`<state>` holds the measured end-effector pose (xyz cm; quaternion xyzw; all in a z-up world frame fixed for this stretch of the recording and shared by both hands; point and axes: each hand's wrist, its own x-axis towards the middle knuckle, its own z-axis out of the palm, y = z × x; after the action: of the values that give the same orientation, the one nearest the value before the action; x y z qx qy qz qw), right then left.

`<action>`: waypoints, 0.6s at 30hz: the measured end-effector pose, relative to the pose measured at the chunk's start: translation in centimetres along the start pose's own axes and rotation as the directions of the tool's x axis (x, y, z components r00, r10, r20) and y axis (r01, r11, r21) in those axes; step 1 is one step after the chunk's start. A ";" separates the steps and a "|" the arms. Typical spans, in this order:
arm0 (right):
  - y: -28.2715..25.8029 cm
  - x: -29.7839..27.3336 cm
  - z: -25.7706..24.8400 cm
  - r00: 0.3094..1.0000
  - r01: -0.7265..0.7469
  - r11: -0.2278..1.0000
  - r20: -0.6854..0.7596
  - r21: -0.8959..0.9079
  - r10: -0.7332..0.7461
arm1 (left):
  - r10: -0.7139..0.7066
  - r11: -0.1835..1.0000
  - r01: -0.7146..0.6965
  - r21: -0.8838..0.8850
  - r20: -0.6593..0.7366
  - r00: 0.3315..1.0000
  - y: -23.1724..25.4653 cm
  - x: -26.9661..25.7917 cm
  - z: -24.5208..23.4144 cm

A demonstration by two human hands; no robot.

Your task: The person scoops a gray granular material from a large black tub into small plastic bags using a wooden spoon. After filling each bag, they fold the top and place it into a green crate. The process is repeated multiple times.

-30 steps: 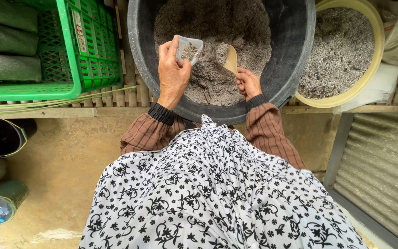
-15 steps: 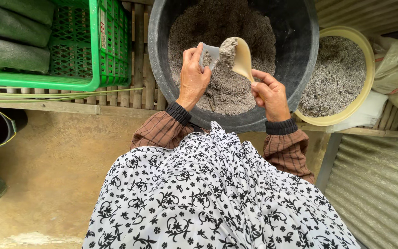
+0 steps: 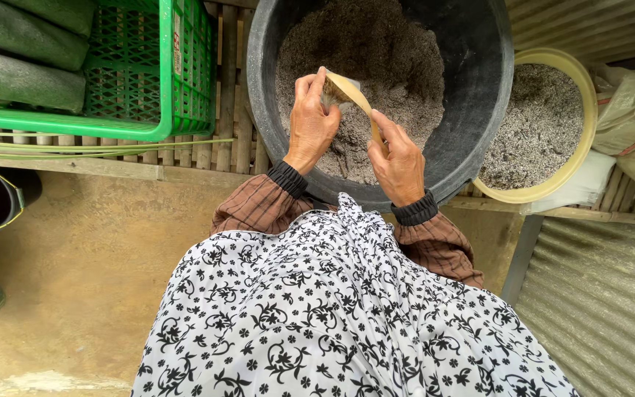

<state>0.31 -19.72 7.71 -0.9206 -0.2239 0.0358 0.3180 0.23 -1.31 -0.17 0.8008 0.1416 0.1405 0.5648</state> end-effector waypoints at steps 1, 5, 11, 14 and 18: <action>0.3 0.2 0.1 1.000 0.003 0.999 -0.021 -0.042 -0.004 | -0.022 1.000 0.023 -0.003 0.012 1.000 0.0 0.1 0.0; 2.2 3.1 0.8 0.960 -0.279 0.960 -0.021 -0.031 0.279 | -0.056 0.998 0.056 -0.003 0.032 0.998 -0.2 0.1 -0.6; 2.7 9.8 6.4 0.955 -0.277 0.878 0.011 0.390 0.296 | -0.054 0.998 0.056 -0.021 0.080 0.995 0.5 0.1 -2.1; 3.1 9.9 7.3 0.965 -0.245 0.849 0.030 0.468 0.262 | -0.054 0.997 0.057 -0.053 0.057 0.997 0.7 -0.2 -3.0; 3.5 9.4 7.3 0.982 -0.179 0.854 0.041 0.489 0.182 | 0.058 0.997 -0.059 -0.054 -0.036 0.998 0.2 -0.5 -3.7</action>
<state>8.62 -13.87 0.49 -0.8268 -0.1190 0.1181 0.5370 -1.66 1.60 1.15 0.7861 0.1238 0.1745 0.5799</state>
